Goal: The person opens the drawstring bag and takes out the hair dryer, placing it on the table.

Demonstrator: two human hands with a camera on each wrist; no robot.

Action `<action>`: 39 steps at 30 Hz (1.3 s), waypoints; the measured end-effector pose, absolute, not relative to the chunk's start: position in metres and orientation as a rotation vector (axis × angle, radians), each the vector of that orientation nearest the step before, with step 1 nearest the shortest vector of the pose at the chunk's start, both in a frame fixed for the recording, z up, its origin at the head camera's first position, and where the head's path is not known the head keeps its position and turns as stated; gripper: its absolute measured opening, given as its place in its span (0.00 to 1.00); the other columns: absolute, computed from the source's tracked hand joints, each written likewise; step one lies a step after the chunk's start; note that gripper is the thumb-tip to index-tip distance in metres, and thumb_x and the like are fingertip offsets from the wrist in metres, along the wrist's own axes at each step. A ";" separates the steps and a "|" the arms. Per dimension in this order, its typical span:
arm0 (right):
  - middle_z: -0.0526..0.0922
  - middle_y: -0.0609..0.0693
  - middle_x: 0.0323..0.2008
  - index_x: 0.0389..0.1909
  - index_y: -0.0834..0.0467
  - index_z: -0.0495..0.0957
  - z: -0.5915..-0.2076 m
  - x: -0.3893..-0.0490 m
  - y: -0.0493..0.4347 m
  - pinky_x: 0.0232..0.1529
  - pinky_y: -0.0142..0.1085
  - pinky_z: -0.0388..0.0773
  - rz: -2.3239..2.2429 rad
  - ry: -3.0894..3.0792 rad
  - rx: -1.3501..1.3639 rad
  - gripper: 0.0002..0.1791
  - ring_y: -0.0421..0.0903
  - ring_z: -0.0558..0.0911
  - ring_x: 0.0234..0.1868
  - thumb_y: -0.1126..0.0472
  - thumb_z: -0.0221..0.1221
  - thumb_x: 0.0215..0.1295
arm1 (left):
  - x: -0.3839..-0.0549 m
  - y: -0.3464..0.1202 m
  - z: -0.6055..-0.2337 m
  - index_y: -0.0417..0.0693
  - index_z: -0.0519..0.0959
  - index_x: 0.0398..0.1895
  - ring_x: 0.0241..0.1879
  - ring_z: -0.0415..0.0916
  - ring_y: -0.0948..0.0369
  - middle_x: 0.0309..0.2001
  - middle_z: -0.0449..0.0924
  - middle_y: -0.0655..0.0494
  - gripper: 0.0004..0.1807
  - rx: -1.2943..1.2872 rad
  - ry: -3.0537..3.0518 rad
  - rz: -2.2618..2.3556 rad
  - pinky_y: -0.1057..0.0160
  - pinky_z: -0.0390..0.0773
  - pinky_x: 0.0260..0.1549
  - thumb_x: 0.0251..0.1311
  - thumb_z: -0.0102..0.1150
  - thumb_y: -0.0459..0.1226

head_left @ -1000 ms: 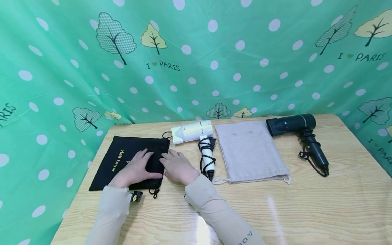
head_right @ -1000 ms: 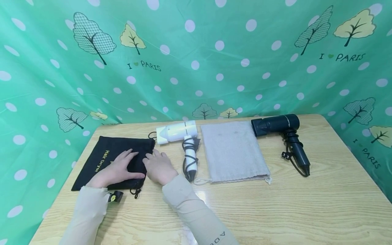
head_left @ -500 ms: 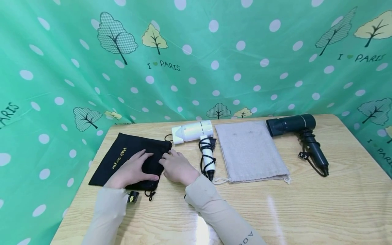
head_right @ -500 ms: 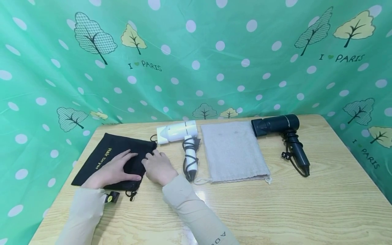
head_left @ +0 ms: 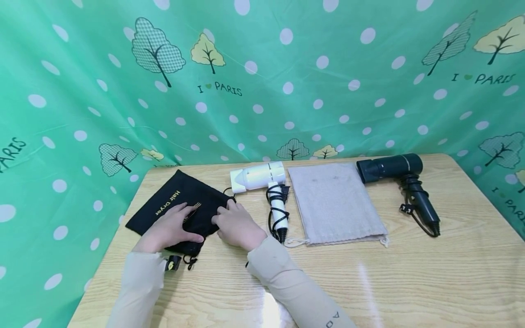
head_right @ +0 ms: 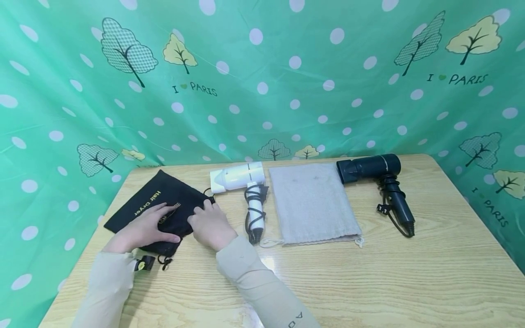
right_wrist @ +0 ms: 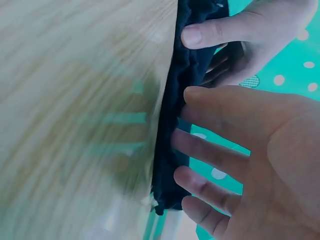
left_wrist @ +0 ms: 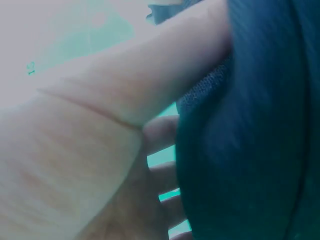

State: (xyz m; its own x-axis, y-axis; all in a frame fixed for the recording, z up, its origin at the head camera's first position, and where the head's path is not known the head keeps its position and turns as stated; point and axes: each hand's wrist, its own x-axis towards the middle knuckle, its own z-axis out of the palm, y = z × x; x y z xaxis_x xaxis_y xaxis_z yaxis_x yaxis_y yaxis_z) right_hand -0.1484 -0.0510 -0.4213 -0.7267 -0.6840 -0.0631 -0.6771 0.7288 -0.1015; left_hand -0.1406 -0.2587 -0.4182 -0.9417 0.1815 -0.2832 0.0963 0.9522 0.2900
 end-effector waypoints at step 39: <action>0.80 0.45 0.53 0.58 0.47 0.81 -0.426 -0.153 -0.045 0.56 0.34 0.74 -0.165 2.772 -1.256 0.17 0.44 0.76 0.52 0.56 0.58 0.70 | -0.135 -0.262 -0.409 0.37 0.62 0.72 0.70 0.50 0.29 0.73 0.49 0.26 0.57 0.202 2.725 0.382 0.30 0.62 0.61 0.42 0.78 0.55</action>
